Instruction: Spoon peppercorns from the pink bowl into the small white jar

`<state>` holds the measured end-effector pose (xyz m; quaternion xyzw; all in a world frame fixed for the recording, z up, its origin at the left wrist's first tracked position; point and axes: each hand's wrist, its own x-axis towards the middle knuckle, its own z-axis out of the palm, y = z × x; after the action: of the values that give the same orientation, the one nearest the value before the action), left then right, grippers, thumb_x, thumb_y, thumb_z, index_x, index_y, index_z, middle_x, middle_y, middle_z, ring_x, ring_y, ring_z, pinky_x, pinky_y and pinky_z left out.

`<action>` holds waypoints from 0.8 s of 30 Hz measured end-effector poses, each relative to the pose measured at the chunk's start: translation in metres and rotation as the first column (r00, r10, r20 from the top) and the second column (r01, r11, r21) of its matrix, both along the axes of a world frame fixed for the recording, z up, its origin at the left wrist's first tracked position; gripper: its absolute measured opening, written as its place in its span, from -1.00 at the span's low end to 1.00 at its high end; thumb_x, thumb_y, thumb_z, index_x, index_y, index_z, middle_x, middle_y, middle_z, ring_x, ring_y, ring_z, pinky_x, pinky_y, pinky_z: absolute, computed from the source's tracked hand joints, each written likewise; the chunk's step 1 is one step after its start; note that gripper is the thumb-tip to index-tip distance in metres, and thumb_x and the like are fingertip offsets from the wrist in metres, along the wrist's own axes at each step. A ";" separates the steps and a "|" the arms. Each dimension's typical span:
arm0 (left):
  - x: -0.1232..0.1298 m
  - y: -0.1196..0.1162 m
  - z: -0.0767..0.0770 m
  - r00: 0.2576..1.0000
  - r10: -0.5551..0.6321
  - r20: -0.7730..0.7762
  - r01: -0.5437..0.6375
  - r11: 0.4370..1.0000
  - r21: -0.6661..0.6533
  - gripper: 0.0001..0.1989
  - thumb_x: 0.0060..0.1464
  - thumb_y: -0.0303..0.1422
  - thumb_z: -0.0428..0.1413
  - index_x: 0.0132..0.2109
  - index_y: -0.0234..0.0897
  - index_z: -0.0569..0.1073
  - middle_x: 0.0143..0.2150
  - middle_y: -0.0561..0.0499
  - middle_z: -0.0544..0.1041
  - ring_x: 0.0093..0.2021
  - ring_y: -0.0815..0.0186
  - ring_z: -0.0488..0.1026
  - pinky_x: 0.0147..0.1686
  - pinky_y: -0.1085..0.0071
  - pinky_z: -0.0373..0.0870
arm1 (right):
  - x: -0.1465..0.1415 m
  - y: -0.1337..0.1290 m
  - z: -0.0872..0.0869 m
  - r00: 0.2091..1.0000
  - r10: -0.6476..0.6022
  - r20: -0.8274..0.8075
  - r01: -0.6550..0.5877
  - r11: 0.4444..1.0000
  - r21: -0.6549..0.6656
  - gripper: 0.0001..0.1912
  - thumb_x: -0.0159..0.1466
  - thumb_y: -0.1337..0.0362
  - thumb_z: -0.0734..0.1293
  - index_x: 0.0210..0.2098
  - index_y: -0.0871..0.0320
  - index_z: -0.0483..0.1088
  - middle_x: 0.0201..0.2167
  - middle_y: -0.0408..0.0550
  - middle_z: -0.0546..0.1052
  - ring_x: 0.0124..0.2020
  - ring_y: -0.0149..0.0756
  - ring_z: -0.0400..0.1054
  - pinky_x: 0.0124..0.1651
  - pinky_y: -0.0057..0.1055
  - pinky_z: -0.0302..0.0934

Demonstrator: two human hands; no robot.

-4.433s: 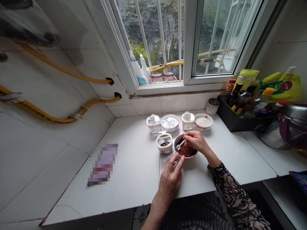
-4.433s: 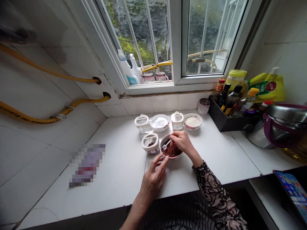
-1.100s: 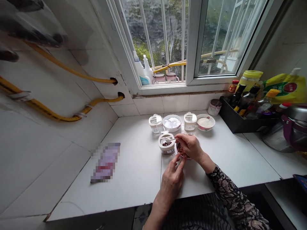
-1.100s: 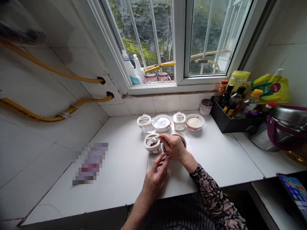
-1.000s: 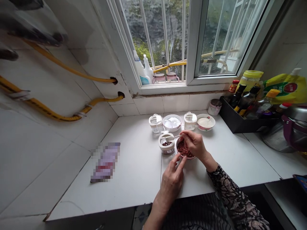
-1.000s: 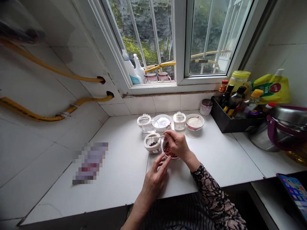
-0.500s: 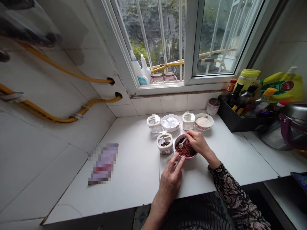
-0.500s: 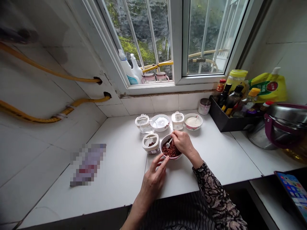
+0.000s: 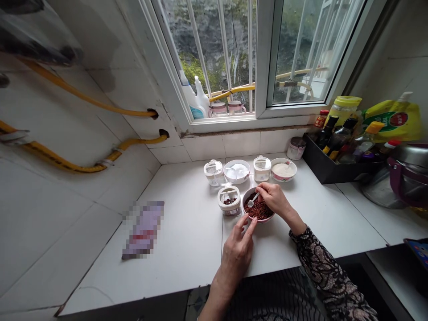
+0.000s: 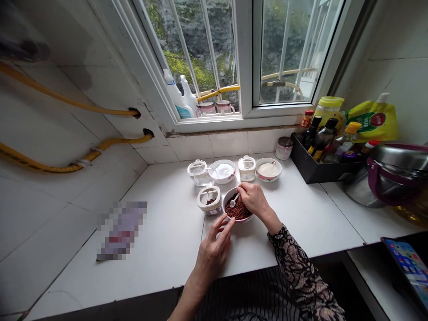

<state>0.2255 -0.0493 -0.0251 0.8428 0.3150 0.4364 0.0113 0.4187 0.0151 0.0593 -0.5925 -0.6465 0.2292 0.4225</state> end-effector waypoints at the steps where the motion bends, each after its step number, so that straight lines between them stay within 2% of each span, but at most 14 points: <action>1: 0.000 0.000 0.000 1.000 0.003 0.002 -0.003 1.000 0.004 -0.28 0.24 -0.68 -0.08 0.46 -0.11 0.12 0.25 -0.24 0.37 0.07 0.21 0.53 -0.05 0.32 0.63 | 0.000 0.000 0.000 1.000 0.003 -0.011 -0.003 1.000 -0.004 -0.72 0.32 0.34 0.26 -0.52 0.10 0.41 -0.61 -0.13 0.54 -0.51 -0.29 0.41 -0.30 -0.40 0.22; 5: 0.000 0.000 0.000 1.000 0.005 -0.003 -0.005 1.000 0.006 -0.28 0.22 -0.69 -0.08 0.46 -0.14 0.13 0.25 -0.25 0.37 0.08 0.22 0.53 -0.03 0.34 0.62 | 0.001 -0.001 0.002 0.997 -0.005 -0.074 0.002 0.999 -0.032 -0.74 0.32 0.33 0.25 -0.49 0.10 0.43 -0.63 -0.15 0.54 -0.53 -0.30 0.41 -0.30 -0.40 0.23; 10: -0.001 -0.001 0.001 1.000 0.009 -0.018 -0.009 1.000 -0.003 -0.29 0.24 -0.67 -0.08 0.46 -0.12 0.12 0.25 -0.24 0.38 0.11 0.18 0.52 -0.04 0.32 0.63 | 0.002 0.000 0.002 0.997 0.025 -0.079 -0.028 0.999 -0.042 -0.76 0.29 0.33 0.26 -0.50 0.11 0.43 -0.65 -0.16 0.54 -0.52 -0.30 0.41 -0.30 -0.40 0.24; 16: 0.000 0.000 0.001 1.000 0.003 -0.005 -0.003 1.000 -0.006 -0.29 0.24 -0.67 -0.09 0.45 -0.12 0.13 0.25 -0.23 0.38 0.09 0.20 0.53 -0.03 0.33 0.62 | 0.005 0.000 0.003 0.992 -0.025 -0.124 0.022 0.999 -0.025 -0.76 0.30 0.28 0.25 -0.48 0.10 0.44 -0.66 -0.17 0.52 -0.53 -0.30 0.40 -0.32 -0.41 0.22; 24: 0.001 -0.001 0.002 1.000 0.010 -0.010 -0.010 1.000 0.009 -0.31 0.23 -0.69 -0.09 0.44 -0.15 0.16 0.24 -0.25 0.37 0.10 0.20 0.52 -0.04 0.32 0.63 | 0.004 0.000 0.004 0.990 -0.036 -0.139 0.029 0.998 -0.056 -0.77 0.29 0.29 0.25 -0.48 0.11 0.44 -0.67 -0.17 0.52 -0.56 -0.31 0.38 -0.35 -0.41 0.21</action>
<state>0.2262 -0.0501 -0.0234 0.8435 0.3173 0.4334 0.0036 0.4230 0.0146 0.0637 -0.5965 -0.5992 0.2805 0.4544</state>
